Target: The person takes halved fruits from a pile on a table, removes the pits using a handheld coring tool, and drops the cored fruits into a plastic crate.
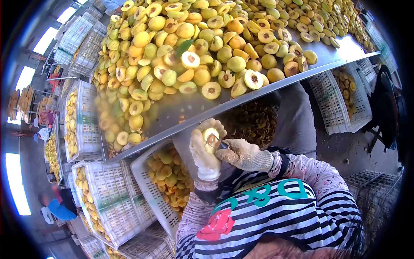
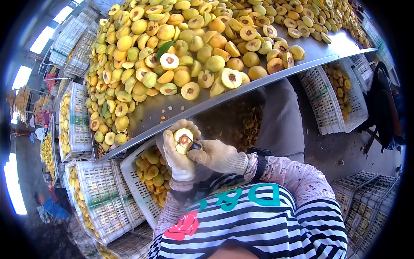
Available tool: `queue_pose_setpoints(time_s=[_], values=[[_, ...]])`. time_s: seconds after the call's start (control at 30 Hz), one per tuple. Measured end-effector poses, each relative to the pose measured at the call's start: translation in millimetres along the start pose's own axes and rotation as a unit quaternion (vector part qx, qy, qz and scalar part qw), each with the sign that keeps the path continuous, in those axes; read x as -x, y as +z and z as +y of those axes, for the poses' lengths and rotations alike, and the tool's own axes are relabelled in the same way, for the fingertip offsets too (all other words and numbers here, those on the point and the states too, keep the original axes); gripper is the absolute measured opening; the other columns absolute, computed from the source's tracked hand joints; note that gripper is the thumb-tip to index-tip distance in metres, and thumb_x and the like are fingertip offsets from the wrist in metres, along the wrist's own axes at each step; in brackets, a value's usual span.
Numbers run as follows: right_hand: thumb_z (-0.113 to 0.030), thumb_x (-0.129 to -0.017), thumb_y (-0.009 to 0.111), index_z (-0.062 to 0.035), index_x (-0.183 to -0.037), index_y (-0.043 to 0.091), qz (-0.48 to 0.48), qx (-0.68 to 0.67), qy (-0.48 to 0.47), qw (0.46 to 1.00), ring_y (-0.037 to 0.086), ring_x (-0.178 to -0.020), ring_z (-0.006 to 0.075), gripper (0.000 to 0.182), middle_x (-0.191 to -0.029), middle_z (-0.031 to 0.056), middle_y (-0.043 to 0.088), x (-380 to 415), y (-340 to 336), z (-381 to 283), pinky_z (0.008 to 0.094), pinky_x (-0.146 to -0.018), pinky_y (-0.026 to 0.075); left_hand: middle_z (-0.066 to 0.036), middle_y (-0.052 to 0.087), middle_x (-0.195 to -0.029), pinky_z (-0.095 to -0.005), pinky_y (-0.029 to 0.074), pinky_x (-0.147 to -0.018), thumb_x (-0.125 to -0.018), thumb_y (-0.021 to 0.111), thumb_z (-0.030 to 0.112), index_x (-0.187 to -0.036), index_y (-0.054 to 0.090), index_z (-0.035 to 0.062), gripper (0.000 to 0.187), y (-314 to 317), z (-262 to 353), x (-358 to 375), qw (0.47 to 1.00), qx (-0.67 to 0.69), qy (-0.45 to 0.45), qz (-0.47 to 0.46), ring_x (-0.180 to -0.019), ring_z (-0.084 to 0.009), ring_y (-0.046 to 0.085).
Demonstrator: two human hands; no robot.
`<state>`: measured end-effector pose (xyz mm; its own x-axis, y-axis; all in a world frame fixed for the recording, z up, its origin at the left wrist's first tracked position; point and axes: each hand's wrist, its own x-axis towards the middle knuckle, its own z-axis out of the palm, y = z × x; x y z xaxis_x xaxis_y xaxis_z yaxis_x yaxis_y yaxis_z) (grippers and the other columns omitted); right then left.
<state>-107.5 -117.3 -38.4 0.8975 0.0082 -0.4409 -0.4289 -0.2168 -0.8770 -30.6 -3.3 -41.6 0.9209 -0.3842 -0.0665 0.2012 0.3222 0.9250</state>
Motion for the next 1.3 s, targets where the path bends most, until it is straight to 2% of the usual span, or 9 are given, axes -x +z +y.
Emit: queue_pose_setpoints(time_s=[0.13, 0.5, 0.6, 0.73, 0.87, 0.9, 1.03, 1.1, 1.3], values=[[-0.049, -0.098, 0.057, -0.0045, -0.119, 0.065, -0.064, -0.086, 0.002, 0.994, 0.069, -0.092, 0.0303, 0.050, -0.098, 0.0190, 0.071, 1.3, -4.7, -7.8, 0.0378, -0.082, 0.053, -0.016, 0.068, -0.099, -0.0328, 0.053, -0.085, -0.105, 0.040, 0.042, -0.110, 0.064, -0.0046, 0.052, 4.5, 0.9, -2.4, 0.982, -0.126, 0.140, -0.003, -0.092, -0.0222, 0.064], [-0.046, -0.098, 0.059, -0.0067, -0.124, 0.062, -0.061, 0.011, -0.126, 0.990, 0.066, -0.103, 0.0333, 0.048, -0.108, 0.0189, 0.070, -1.1, -14.6, 18.6, 0.0397, -0.091, 0.050, -0.013, 0.072, -0.096, -0.0311, 0.052, -0.083, -0.103, 0.046, 0.023, -0.105, 0.066, -0.0063, 0.036, -1.2, -4.5, 3.8, 0.999, 0.034, 0.025, -0.006, -0.086, -0.0204, 0.067], [-0.048, -0.098, 0.058, -0.0055, -0.123, 0.064, -0.037, 0.048, -0.139, 0.989, 0.067, -0.102, 0.0305, 0.050, -0.107, 0.0193, 0.070, -0.4, -13.5, 22.9, 0.0385, -0.090, 0.050, -0.014, 0.071, -0.103, -0.0319, 0.051, -0.087, -0.104, 0.043, 0.024, -0.119, 0.063, -0.0069, 0.040, -13.7, 29.5, -12.4, 0.956, -0.196, -0.127, -0.180, -0.093, -0.0203, 0.066], [-0.048, -0.098, 0.057, -0.0046, -0.110, 0.064, -0.070, -0.079, -0.039, 0.994, 0.065, -0.081, 0.0241, 0.045, -0.087, 0.0106, 0.067, -1.9, -8.4, 22.2, 0.0384, -0.074, 0.051, -0.013, 0.071, -0.105, -0.0326, 0.055, -0.087, -0.103, 0.044, 0.031, -0.132, 0.055, -0.0057, 0.048, 1.3, 5.1, -6.8, 0.959, -0.161, 0.212, -0.096, -0.098, -0.0215, 0.067], [-0.049, -0.100, 0.054, -0.0071, -0.104, 0.063, 0.004, -0.020, -0.086, 0.996, 0.057, -0.066, 0.0159, 0.043, -0.070, 0.0024, 0.057, -1.4, 4.0, 46.3, 0.0316, -0.061, 0.046, -0.009, 0.072, -0.087, -0.0267, 0.053, -0.075, -0.104, 0.045, 0.030, -0.133, 0.056, -0.0046, 0.047, -13.4, 20.6, -23.2, 0.889, -0.372, 0.005, -0.267, -0.077, -0.0193, 0.068], [-0.049, -0.101, 0.053, -0.0078, -0.100, 0.062, 0.010, -0.034, -0.116, 0.993, 0.055, -0.062, 0.0153, 0.042, -0.068, 0.0019, 0.055, -2.8, 5.2, 48.4, 0.0311, -0.057, 0.044, -0.013, 0.071, -0.098, -0.0295, 0.054, -0.079, -0.104, 0.046, 0.033, -0.138, 0.050, -0.0032, 0.050, -13.3, 24.1, -30.4, 0.916, -0.271, -0.152, -0.253, -0.084, -0.0207, 0.068], [-0.050, -0.103, 0.049, -0.0112, -0.083, 0.053, -0.110, -0.248, 0.051, 0.961, 0.041, -0.045, 0.0126, 0.043, -0.057, -0.0005, 0.044, 10.7, -12.8, 22.3, 0.0287, -0.043, 0.035, -0.016, 0.067, -0.117, -0.0347, 0.056, -0.088, -0.106, 0.041, 0.028, -0.140, 0.048, -0.0027, 0.046, 20.7, 7.5, -8.4, 0.986, -0.022, 0.168, -0.010, -0.101, -0.0252, 0.067], [-0.050, -0.104, 0.045, -0.0119, -0.083, 0.049, -0.183, -0.454, 0.108, 0.865, 0.034, -0.043, 0.0114, 0.044, -0.057, -0.0019, 0.040, 30.2, -6.9, 4.9, 0.0283, -0.039, 0.029, -0.016, 0.069, -0.111, -0.0339, 0.056, -0.086, -0.106, 0.044, 0.024, -0.130, 0.059, -0.0026, 0.039, 13.3, -10.2, 0.8, 0.993, -0.013, 0.083, -0.079, -0.094, -0.0242, 0.069], [-0.052, -0.102, 0.049, -0.0083, -0.083, 0.056, 0.029, -0.121, -0.105, 0.987, 0.048, -0.051, 0.0154, 0.048, -0.062, 0.0031, 0.050, 5.6, 10.9, 44.2, 0.0304, -0.048, 0.041, -0.017, 0.072, -0.094, -0.0295, 0.055, -0.072, -0.104, 0.051, 0.022, -0.130, 0.061, -0.0021, 0.036, -1.7, -11.1, -12.4, 0.986, 0.045, -0.083, -0.139, -0.081, -0.0218, 0.068]])
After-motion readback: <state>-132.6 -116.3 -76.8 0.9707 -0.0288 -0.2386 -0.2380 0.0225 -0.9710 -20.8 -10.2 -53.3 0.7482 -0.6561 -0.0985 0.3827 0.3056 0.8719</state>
